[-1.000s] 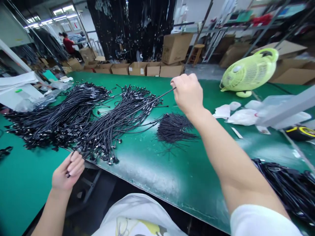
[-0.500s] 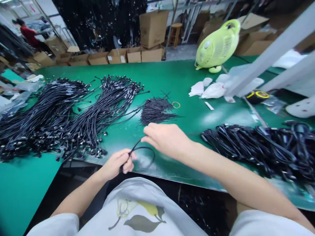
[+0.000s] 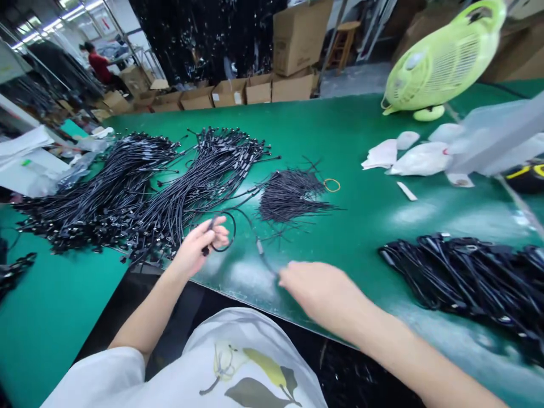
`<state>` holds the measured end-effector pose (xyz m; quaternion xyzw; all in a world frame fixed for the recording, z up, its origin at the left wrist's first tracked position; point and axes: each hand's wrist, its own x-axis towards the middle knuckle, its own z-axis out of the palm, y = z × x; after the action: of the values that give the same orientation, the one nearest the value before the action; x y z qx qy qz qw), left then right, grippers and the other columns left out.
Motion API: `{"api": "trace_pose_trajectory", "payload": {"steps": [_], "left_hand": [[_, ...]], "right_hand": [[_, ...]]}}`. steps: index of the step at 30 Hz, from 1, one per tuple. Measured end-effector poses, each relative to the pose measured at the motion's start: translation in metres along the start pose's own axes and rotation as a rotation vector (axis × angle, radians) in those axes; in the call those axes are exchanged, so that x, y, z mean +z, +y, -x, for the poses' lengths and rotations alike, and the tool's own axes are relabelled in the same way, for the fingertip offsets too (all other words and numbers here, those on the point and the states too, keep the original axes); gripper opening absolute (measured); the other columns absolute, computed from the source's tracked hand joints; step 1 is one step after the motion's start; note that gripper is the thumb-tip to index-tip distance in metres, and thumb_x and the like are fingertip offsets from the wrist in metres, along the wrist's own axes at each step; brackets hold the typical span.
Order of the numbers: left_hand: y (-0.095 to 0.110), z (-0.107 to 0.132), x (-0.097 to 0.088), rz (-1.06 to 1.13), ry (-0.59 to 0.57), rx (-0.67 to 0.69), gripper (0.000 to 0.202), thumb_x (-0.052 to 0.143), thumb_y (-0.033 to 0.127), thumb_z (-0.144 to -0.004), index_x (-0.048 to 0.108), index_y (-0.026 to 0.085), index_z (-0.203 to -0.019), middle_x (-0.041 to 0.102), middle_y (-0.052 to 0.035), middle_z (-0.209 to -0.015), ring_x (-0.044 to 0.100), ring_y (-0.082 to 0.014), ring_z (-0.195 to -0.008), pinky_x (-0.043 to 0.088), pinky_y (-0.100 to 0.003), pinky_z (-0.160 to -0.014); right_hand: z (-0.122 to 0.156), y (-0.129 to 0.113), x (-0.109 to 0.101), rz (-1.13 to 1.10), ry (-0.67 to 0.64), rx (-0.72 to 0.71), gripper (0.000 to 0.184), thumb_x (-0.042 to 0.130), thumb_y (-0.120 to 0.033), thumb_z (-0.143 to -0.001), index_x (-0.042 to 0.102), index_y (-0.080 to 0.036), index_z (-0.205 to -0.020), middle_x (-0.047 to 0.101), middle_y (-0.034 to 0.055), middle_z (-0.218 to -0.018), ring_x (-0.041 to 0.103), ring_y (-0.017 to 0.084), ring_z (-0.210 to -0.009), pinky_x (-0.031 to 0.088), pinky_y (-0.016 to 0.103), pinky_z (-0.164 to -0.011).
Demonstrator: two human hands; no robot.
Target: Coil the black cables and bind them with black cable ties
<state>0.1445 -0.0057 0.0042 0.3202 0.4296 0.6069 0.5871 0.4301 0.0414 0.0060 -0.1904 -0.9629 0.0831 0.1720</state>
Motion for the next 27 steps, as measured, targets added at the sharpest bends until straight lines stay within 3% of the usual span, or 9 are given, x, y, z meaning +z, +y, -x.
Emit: {"api": "trace_pose_trajectory", "payload": {"steps": [3, 7, 9, 12, 14, 17, 21, 23, 27], "left_hand": [[-0.024, 0.004, 0.022, -0.270, -0.193, 0.000, 0.038, 0.069, 0.042, -0.082, 0.068, 0.016, -0.110, 0.068, -0.0109, -0.108, 0.063, -0.0233, -0.102, 0.048, -0.036, -0.093], [-0.036, 0.016, 0.032, -0.343, -0.405, -0.055, 0.039, 0.055, 0.051, -0.091, 0.068, 0.014, -0.097, 0.064, -0.0050, -0.071, 0.062, -0.0177, -0.073, 0.049, -0.033, -0.077], [-0.036, 0.017, 0.032, -0.145, -0.373, -0.065, 0.037, 0.058, 0.051, -0.089, 0.064, 0.014, -0.093, 0.048, 0.0036, -0.053, 0.048, -0.0106, -0.050, 0.043, -0.026, -0.058], [-0.035, 0.015, 0.035, 0.084, -0.263, -0.058, 0.031, 0.063, 0.046, -0.087, 0.062, 0.015, -0.088, 0.037, 0.0080, -0.050, 0.031, -0.0055, -0.040, 0.030, -0.020, -0.046], [-0.039, 0.015, 0.040, 0.124, -0.223, -0.078, 0.034, 0.062, 0.049, -0.087, 0.063, 0.014, -0.088, 0.048, 0.0036, -0.056, 0.043, -0.0080, -0.047, 0.037, -0.022, -0.050], [-0.052, 0.018, 0.048, 0.110, -0.214, -0.164, 0.044, 0.058, 0.056, -0.087, 0.063, 0.013, -0.082, 0.059, -0.0035, -0.068, 0.058, -0.0154, -0.070, 0.046, -0.029, -0.073], [-0.069, 0.021, 0.049, 0.177, -0.013, -0.096, 0.039, 0.055, 0.055, -0.090, 0.057, 0.016, -0.084, 0.039, 0.0074, -0.053, 0.043, -0.0086, -0.052, 0.045, -0.028, -0.075], [-0.074, 0.019, 0.044, 0.100, 0.024, -0.030, 0.036, 0.055, 0.053, -0.091, 0.054, 0.017, -0.088, 0.035, 0.0095, -0.055, 0.034, -0.0067, -0.046, 0.042, -0.026, -0.067], [-0.077, 0.017, 0.034, -0.330, -0.175, -0.002, 0.038, 0.046, 0.053, -0.094, 0.053, 0.017, -0.103, 0.040, 0.0069, -0.060, 0.041, -0.0099, -0.052, 0.037, -0.026, -0.061]], "right_hand": [[-0.026, -0.025, -0.010, -0.215, -0.112, -0.125, 0.032, 0.039, -0.028, -0.099, 0.061, -0.021, -0.077, 0.062, 0.0010, -0.068, 0.055, 0.014, -0.056, 0.039, 0.028, -0.053], [-0.052, -0.011, -0.014, -0.309, 0.078, 0.115, 0.030, 0.040, -0.029, -0.099, 0.064, -0.019, -0.084, 0.065, 0.0032, -0.081, 0.059, 0.015, -0.073, 0.040, 0.026, -0.065], [-0.057, 0.000, -0.005, -0.438, 0.204, 0.241, 0.022, 0.050, -0.035, -0.095, 0.064, -0.019, -0.093, 0.065, 0.0048, -0.090, 0.059, 0.016, -0.080, 0.043, 0.027, -0.071], [-0.060, 0.002, 0.022, -0.757, 0.371, 0.407, 0.032, 0.059, -0.048, -0.088, 0.061, -0.018, -0.097, 0.062, 0.0060, -0.093, 0.057, 0.017, -0.085, 0.045, 0.029, -0.076], [-0.061, -0.004, 0.041, -1.037, 0.402, 0.534, 0.038, 0.052, -0.054, -0.090, 0.058, -0.017, -0.083, 0.056, 0.0017, -0.073, 0.053, 0.014, -0.067, 0.044, 0.026, -0.063], [-0.064, -0.017, 0.056, -1.361, 0.560, 0.730, 0.045, 0.051, -0.056, -0.090, 0.050, -0.017, -0.069, 0.038, -0.0048, -0.058, 0.029, 0.007, -0.047, 0.025, 0.021, -0.045], [-0.069, -0.029, 0.054, -1.763, 0.574, 0.745, 0.045, 0.073, -0.053, -0.075, 0.049, -0.016, -0.066, 0.036, -0.0057, -0.061, 0.028, 0.005, -0.048, 0.025, 0.019, -0.043], [-0.071, -0.033, 0.053, -1.897, 0.564, 0.739, 0.046, 0.077, -0.052, -0.071, 0.048, -0.017, -0.065, 0.044, -0.0035, -0.065, 0.040, 0.007, -0.056, 0.038, 0.020, -0.050], [-0.077, -0.039, 0.062, -1.812, 0.817, 0.771, 0.040, 0.074, -0.054, -0.073, 0.059, -0.018, -0.080, 0.060, 0.0032, -0.091, 0.056, 0.012, -0.081, 0.049, 0.023, -0.068]]}}
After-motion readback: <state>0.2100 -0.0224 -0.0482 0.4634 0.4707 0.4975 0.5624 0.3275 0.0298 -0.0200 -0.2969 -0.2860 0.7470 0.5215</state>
